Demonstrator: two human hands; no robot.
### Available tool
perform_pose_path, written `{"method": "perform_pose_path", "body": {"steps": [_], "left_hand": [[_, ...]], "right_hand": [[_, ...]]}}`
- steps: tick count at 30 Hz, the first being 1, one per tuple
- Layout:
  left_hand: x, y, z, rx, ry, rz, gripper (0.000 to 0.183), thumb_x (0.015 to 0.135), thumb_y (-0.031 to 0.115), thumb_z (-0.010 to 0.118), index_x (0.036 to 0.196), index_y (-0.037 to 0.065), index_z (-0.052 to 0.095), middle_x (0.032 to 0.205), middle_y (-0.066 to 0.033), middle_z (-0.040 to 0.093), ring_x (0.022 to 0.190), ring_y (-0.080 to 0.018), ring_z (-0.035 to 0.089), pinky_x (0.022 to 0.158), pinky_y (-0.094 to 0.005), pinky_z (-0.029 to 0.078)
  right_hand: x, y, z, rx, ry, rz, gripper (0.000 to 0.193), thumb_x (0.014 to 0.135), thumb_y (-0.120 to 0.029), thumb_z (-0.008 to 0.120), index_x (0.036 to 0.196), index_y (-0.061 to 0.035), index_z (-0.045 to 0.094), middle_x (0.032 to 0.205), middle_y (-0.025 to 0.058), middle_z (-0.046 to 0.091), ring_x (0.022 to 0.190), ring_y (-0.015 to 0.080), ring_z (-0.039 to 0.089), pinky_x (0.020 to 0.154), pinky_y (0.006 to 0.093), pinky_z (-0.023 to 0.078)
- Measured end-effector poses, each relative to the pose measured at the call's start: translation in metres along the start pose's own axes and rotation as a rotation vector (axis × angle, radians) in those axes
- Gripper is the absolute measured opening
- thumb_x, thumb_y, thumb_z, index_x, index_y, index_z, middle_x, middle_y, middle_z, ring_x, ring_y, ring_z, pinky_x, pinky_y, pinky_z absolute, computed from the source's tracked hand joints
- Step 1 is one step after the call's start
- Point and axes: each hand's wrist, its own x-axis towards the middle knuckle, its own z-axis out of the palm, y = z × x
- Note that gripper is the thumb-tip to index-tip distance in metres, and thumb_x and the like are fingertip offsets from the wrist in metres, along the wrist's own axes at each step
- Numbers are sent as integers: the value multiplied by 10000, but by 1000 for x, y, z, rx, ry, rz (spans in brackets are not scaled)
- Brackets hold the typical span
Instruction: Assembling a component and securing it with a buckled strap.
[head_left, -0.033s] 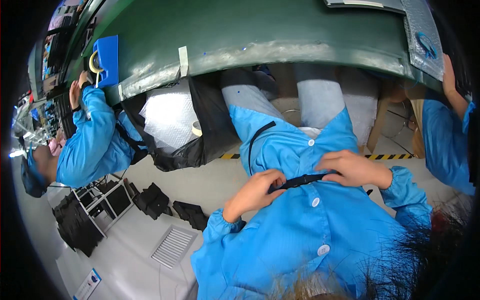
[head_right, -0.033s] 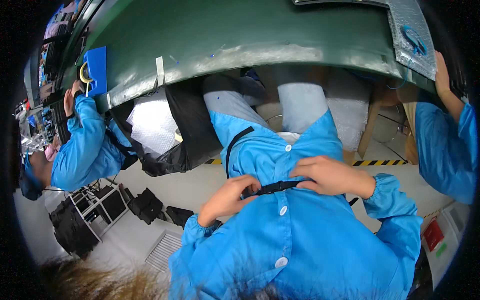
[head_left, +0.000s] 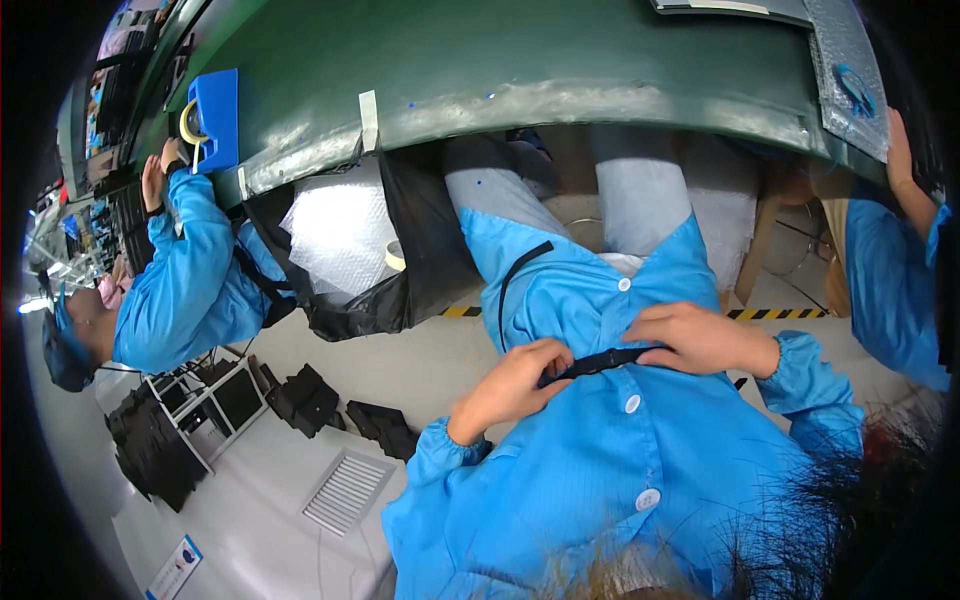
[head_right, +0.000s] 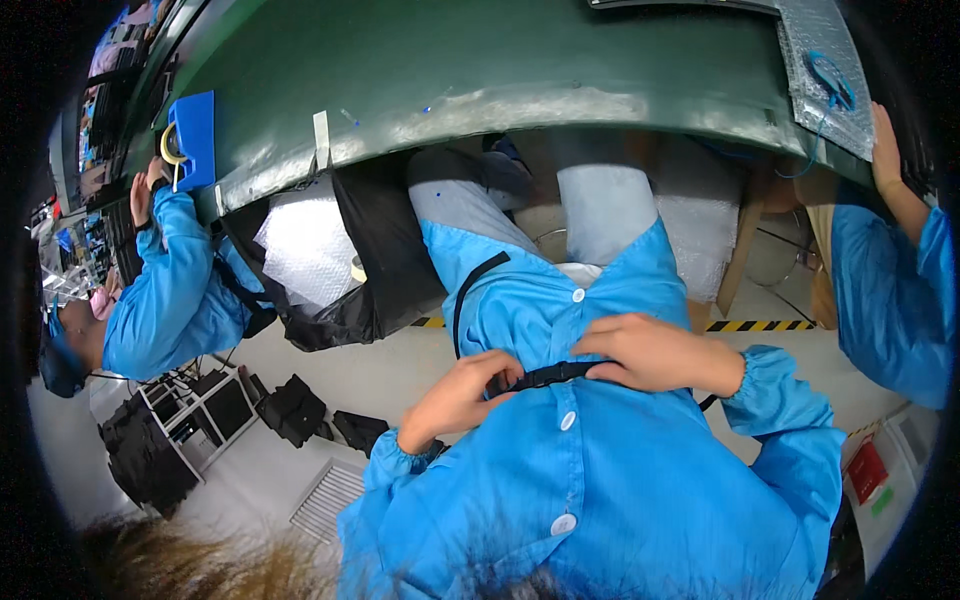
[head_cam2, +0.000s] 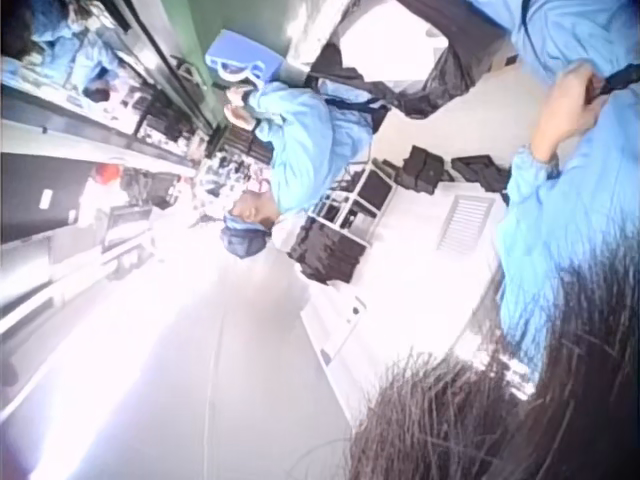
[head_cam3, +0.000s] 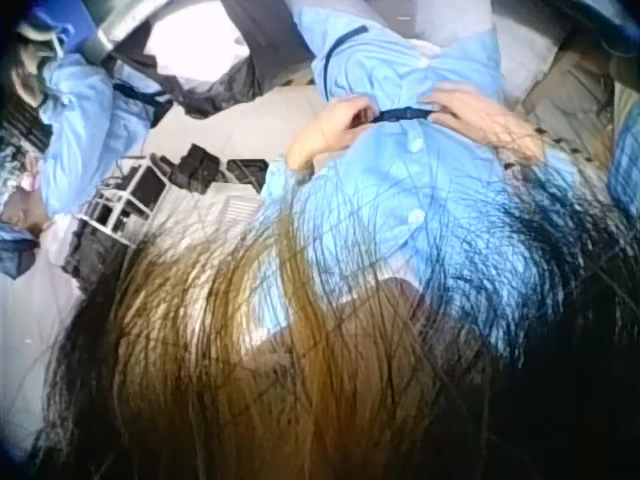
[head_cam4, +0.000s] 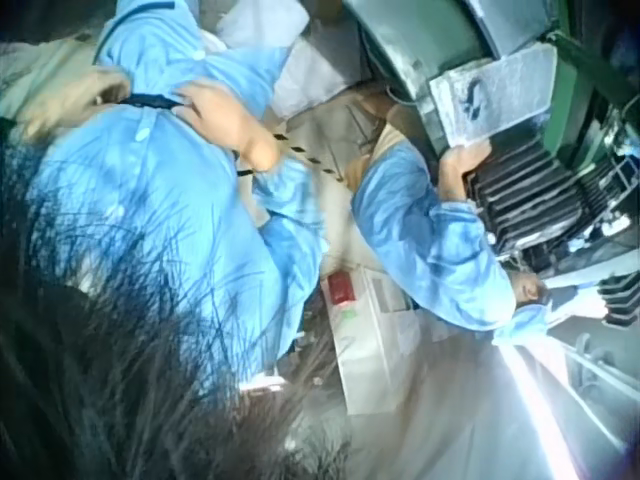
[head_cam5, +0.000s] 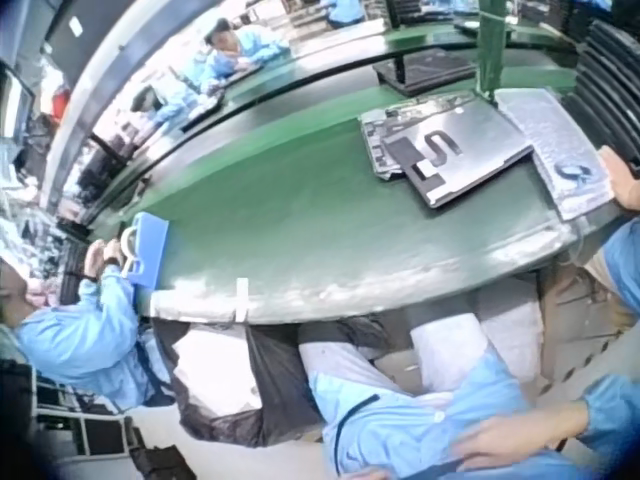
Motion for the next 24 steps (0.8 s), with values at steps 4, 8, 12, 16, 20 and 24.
{"method": "perform_pose_path", "body": {"steps": [4,8,12,16,20,24], "left_hand": [[-6,-10,14,21,-1,-5,241,874,74,742,1066,-21,632,938,-158,659,811,-299,659,746,-390,541],[-8,-10,22,123,18,5,202,901,60,707,1060,-24,614,939,-171,654,814,-321,659,762,-405,542],[-10,-11,31,-11,132,-45,150,892,13,682,989,-11,570,915,-182,646,850,-382,645,765,-464,514],[-20,-13,37,-4,240,85,154,868,-10,671,985,-2,571,918,-186,637,863,-396,641,782,-469,514],[-34,-24,49,109,313,41,184,835,-27,670,997,-3,585,925,-182,636,864,-402,642,773,-471,531],[-39,-35,59,233,499,23,211,805,31,757,993,21,663,855,-137,663,766,-341,665,697,-426,553]], "right_hand": [[31,-15,5,-73,-131,-20,316,895,-199,742,1142,-13,680,1006,164,688,998,356,669,848,448,532],[40,-17,9,-158,-205,-14,279,919,-206,715,1114,-12,668,1039,190,683,1012,374,663,869,464,532],[40,-9,15,-103,-168,-32,276,913,-209,713,1074,7,654,1040,198,679,983,377,669,849,472,539],[45,-23,17,-286,-200,-14,238,917,-197,680,1012,14,622,1015,178,662,951,352,677,808,462,553],[65,-39,16,-460,-368,-22,199,925,-184,645,971,5,608,1000,163,647,913,336,682,780,450,559],[74,-45,23,-298,-281,-266,176,935,-151,626,1018,-1,666,997,139,654,971,300,653,803,411,546]]}}
